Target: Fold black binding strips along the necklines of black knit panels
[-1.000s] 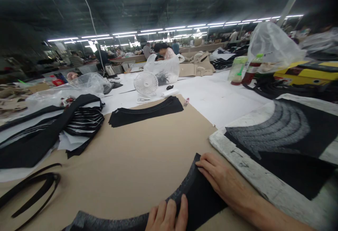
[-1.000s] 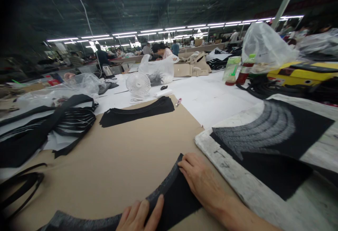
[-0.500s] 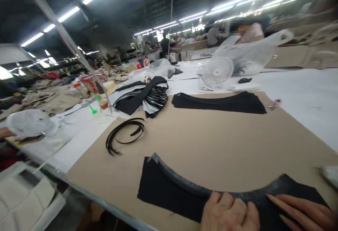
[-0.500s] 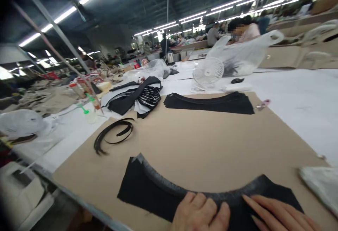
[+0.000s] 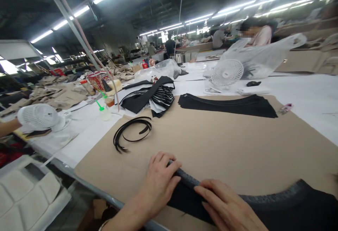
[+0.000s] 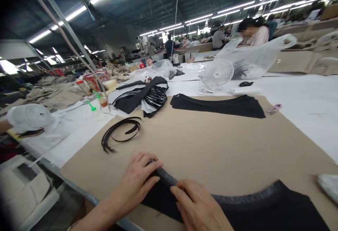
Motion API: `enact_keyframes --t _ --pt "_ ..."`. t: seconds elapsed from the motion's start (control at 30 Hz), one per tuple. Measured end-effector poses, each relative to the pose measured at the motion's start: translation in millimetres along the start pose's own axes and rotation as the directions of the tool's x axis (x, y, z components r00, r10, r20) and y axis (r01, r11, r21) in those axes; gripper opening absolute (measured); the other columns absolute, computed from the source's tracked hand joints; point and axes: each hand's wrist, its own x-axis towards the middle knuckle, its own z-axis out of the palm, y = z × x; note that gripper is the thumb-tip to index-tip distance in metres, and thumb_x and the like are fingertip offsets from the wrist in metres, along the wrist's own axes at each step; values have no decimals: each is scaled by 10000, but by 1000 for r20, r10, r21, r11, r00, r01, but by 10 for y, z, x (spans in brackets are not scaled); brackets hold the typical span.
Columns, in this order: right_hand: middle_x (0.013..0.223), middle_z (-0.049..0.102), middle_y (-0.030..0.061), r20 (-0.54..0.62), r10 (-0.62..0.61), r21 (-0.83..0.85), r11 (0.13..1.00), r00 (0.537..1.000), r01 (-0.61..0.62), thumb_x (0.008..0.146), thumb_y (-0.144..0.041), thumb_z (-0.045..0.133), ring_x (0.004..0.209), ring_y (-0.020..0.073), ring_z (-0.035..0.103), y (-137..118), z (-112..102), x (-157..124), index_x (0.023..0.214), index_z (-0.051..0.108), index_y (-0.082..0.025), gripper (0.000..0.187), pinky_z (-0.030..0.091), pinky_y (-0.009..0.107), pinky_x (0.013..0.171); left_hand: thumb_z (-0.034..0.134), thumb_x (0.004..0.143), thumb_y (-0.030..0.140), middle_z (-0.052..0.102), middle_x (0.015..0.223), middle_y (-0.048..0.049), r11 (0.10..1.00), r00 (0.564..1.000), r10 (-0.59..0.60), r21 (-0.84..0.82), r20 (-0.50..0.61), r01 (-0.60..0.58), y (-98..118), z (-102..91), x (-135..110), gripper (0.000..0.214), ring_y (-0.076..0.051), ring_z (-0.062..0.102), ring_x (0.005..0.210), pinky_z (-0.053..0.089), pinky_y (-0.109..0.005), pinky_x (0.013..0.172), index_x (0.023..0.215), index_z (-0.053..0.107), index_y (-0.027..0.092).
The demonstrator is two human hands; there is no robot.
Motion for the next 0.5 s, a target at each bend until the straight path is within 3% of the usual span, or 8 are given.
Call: enact_keyframes --t 0.23,0.37,0.5 --pt "987 631 95 65 11 -63 998 998 -6 850 -41 403 824 196 614 46 221 -90 1167 586 -152 382 559 317 743 619 849 184 616 920 22 1000 986 -6 -8 164 7 -200 8 157 49 -176 519 988 241 -458 986 823 616 225" --pt "990 641 87 60 17 -60 998 998 -13 818 -23 400 818 190 610 56 248 -99 1197 590 -167 447 551 307 748 642 841 201 597 830 41 1000 985 -5 18 171 2 -222 12 198 83 -169 511 945 199 -469 990 766 615 225" --pt "1028 648 103 -3 1 -90 996 1000 -1 829 -16 364 848 184 617 59 271 -121 1213 591 -165 471 545 284 754 665 811 174 576 940 28 999 989 12 40 146 -18 -218 -2 233 88 -168 496 990 177 -464 1011 754 620 224"
